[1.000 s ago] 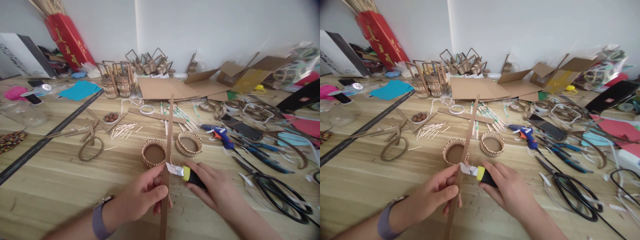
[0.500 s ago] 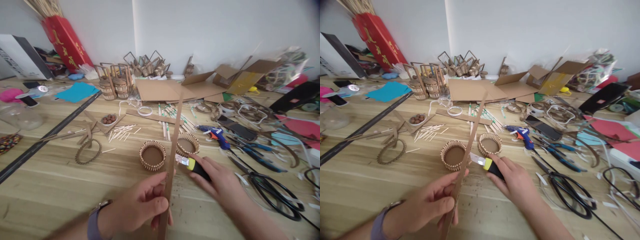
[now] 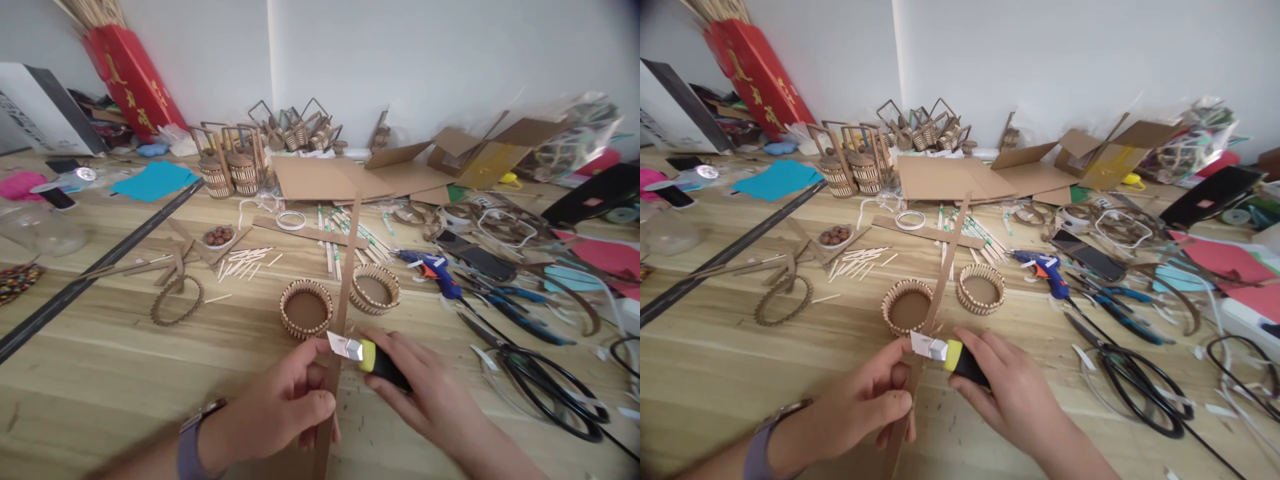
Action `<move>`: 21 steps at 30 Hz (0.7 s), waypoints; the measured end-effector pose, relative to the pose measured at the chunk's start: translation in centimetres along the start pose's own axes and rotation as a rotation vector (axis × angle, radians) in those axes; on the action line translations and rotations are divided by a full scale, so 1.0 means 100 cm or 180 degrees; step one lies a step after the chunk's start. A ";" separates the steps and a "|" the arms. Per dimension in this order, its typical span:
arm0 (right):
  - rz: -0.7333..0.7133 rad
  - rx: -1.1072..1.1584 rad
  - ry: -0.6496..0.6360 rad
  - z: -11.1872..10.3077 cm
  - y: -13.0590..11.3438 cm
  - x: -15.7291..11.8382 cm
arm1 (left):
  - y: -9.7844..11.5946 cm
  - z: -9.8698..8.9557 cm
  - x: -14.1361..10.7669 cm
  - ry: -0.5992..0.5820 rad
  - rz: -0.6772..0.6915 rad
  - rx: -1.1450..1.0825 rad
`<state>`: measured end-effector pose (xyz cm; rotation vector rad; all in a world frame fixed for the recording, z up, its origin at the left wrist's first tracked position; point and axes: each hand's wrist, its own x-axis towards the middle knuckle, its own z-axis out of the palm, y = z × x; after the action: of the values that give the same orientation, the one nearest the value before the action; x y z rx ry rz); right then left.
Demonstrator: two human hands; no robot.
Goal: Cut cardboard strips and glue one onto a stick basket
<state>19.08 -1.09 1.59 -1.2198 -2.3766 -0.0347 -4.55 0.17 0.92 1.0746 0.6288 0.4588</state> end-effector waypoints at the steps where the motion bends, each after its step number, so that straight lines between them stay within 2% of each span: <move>1: 0.0002 -0.0001 -0.0017 0.001 -0.002 0.001 | 0.001 0.000 0.000 -0.0015 -0.0013 0.0017; 15: -0.0163 -0.0314 0.0065 -0.002 0.010 0.001 | -0.001 -0.002 0.001 -0.0015 -0.0003 0.0123; 21: -0.0087 -0.0198 0.0034 -0.001 0.005 0.000 | -0.002 -0.002 0.001 -0.0028 0.0076 0.0073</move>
<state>19.50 -0.86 1.63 -1.2123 -2.3993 -0.1245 -4.60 0.26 0.68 1.1063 0.6153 0.4683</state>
